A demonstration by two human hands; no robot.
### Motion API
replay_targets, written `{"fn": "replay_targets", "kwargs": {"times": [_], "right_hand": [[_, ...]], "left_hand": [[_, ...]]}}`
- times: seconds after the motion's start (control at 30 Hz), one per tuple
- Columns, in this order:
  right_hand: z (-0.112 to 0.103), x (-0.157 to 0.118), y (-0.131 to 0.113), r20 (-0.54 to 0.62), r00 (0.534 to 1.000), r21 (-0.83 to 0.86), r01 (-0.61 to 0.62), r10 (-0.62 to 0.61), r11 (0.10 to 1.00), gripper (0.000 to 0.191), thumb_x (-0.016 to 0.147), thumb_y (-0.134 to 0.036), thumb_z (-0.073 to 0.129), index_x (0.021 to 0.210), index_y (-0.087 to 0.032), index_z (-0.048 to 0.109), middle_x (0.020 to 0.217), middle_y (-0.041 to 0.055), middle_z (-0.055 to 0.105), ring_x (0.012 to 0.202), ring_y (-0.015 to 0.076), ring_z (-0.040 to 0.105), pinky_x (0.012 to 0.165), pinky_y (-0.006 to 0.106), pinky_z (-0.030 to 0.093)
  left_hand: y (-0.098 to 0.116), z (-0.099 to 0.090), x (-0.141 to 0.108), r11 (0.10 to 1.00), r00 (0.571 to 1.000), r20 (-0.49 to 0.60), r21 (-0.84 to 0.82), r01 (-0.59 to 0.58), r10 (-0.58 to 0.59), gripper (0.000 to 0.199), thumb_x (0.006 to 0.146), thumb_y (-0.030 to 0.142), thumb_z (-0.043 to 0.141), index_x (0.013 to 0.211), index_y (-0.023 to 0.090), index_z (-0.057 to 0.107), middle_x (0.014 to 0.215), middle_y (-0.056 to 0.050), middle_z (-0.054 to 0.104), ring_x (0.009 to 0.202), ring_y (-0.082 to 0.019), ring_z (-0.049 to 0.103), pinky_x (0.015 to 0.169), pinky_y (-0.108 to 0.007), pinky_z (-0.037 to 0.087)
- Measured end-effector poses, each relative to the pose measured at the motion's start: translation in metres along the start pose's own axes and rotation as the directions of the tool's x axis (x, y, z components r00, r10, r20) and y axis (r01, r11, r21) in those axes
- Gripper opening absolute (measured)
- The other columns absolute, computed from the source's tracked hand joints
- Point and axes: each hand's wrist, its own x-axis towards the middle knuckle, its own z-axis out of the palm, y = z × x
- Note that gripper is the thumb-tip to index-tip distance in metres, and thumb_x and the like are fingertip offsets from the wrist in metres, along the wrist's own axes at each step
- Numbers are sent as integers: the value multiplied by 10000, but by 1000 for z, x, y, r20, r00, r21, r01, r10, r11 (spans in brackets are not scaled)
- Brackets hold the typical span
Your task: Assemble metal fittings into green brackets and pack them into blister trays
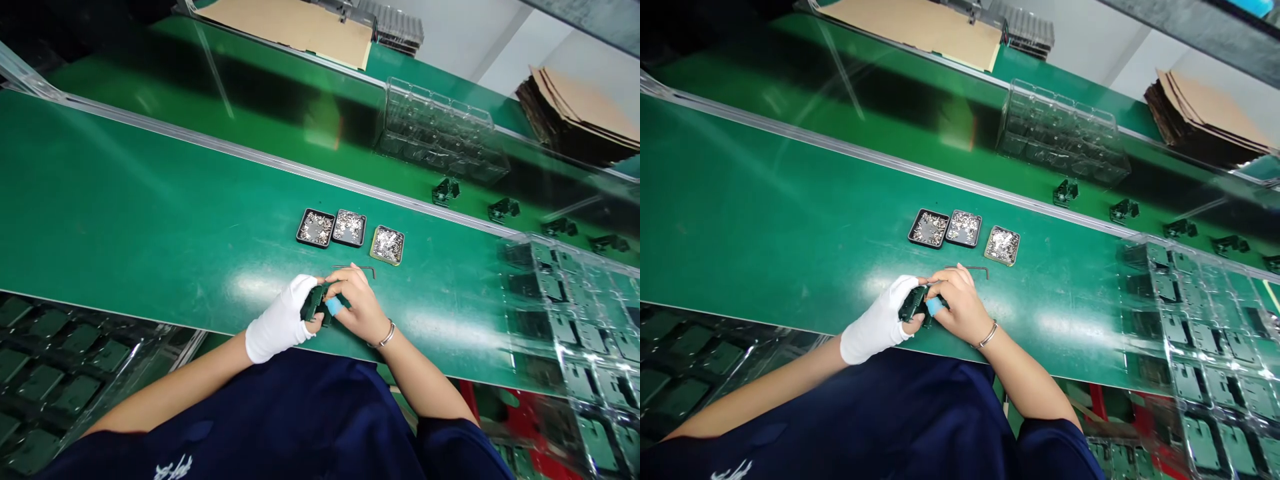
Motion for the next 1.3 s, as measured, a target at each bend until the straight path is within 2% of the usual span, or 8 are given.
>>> {"fn": "replay_targets", "kwargs": {"times": [0.13,0.27,0.47,0.67,0.93,1.1,1.2,1.3], "right_hand": [[0,-1,-1,0,1000,-19,-23,23,1000,60,862,-211,497,844,-227,552,999,50,624,1011,180,572,1076,496,291],[2,-1,0,-10,999,1,-49,49,999,56,865,-207,494,848,-223,545,992,52,615,1012,181,569,1088,506,265],[3,0,1,8,995,73,-95,95,993,69,866,-201,479,857,-230,541,981,50,606,988,178,573,1082,507,273],[8,1,1,-77,989,100,-121,129,988,50,847,-188,514,837,-234,528,931,37,613,955,180,580,1058,489,312],[12,-2,0,-65,993,91,-97,103,991,63,855,-174,485,863,-237,487,884,17,615,876,160,602,1064,494,338],[22,-8,5,-100,992,-39,-80,76,996,162,811,-99,432,886,-235,477,881,59,604,873,201,582,962,460,447],[23,-7,9,-91,990,-42,-109,105,993,163,820,-91,419,888,-221,491,911,89,602,898,214,577,832,393,503],[13,-1,12,-38,991,52,-129,132,990,121,867,-154,451,945,-215,521,947,71,616,924,191,593,826,348,502]], "left_hand": [[0,2,-2,999,1000,-14,45,-5,6,378,762,280,549,1106,159,447,1015,-94,538,913,-232,587,802,-397,517],[-1,1,-3,991,995,-59,114,-71,78,407,738,288,569,1108,153,466,1057,-126,554,987,-284,572,854,-455,493],[4,-7,1,998,996,78,-45,47,-44,356,780,300,538,1106,184,458,1012,-79,581,913,-230,602,822,-394,522],[2,-1,11,995,997,-68,95,-31,38,299,840,159,441,1134,165,494,1184,-136,584,1166,-251,543,990,-419,448],[0,-2,20,949,982,-104,290,-121,157,189,803,189,465,944,161,587,936,-106,668,869,-251,636,768,-390,511],[5,14,14,903,983,-147,429,-34,107,191,778,203,451,910,145,576,858,-129,633,817,-291,613,711,-427,494],[1,22,11,917,979,-173,397,-33,110,275,764,247,491,1005,125,543,939,-152,613,886,-314,601,763,-458,495],[-8,20,9,964,987,-143,263,-32,72,390,764,279,528,1125,145,472,1055,-144,580,989,-302,584,847,-463,491]]}}
